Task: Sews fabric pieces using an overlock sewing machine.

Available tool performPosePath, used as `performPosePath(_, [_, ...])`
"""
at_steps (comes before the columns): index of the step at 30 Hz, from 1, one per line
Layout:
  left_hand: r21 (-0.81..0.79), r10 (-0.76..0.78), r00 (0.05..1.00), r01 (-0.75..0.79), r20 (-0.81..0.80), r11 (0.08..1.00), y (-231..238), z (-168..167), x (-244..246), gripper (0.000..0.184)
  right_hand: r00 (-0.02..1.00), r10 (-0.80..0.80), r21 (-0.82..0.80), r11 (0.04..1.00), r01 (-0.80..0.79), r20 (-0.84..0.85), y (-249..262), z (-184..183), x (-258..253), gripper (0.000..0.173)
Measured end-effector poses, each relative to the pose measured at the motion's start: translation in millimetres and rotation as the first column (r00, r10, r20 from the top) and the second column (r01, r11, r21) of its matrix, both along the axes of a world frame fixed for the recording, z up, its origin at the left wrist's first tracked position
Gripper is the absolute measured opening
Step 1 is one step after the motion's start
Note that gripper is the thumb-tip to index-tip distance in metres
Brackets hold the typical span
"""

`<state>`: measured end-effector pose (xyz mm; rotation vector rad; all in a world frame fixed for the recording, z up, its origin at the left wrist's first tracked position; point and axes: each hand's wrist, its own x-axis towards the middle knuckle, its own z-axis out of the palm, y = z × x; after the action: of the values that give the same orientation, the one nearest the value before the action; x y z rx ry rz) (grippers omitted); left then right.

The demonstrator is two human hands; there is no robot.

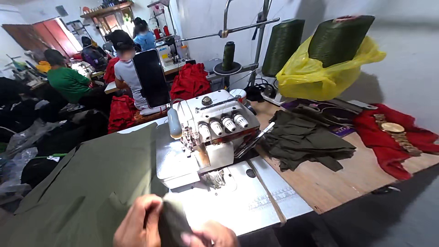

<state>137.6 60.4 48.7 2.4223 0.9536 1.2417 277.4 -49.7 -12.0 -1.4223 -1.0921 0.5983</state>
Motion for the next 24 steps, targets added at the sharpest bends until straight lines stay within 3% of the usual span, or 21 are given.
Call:
performPosePath(3, [0.208, 0.098, 0.994, -0.107, 0.051, 0.972, 37, 18, 46, 0.015, 0.981, -0.102, -0.033, 0.995, 0.098, -0.162, 43, 27, 21, 0.017])
performPosePath(5, [0.212, 0.059, 0.998, -0.061, 0.017, 0.975, 51, 1, 65, 0.024, 0.928, -0.175, -0.092, 0.984, 0.153, -0.329, 62, 14, 28, 0.012])
performPosePath(7, [0.202, 0.005, 0.998, 0.006, -0.056, 0.979, 52, -18, 71, 0.027, 0.905, -0.214, -0.154, 0.974, 0.168, -0.368, 68, 0, 29, 0.017])
performPosePath(10, [0.159, -0.021, 0.995, 0.037, -0.102, 0.987, 40, -41, 64, 0.039, 0.925, -0.157, -0.142, 0.983, 0.114, -0.346, 61, -22, 28, 0.024])
performPosePath(14, [0.197, 0.043, 0.991, -0.017, -0.126, 0.980, 36, -53, 60, 0.053, 0.950, -0.098, -0.106, 0.992, 0.069, -0.297, 58, -26, 29, 0.019])
performPosePath(20, [0.235, 0.012, 0.986, 0.028, -0.168, 0.972, 39, -51, 55, 0.052, 0.966, -0.086, -0.071, 0.995, 0.071, -0.245, 57, -27, 28, 0.022])
performPosePath(24, [0.223, -0.017, 0.985, 0.056, -0.171, 0.973, 34, -45, 52, 0.046, 0.962, -0.017, -0.114, 0.993, -0.015, -0.272, 45, -24, 32, 0.027])
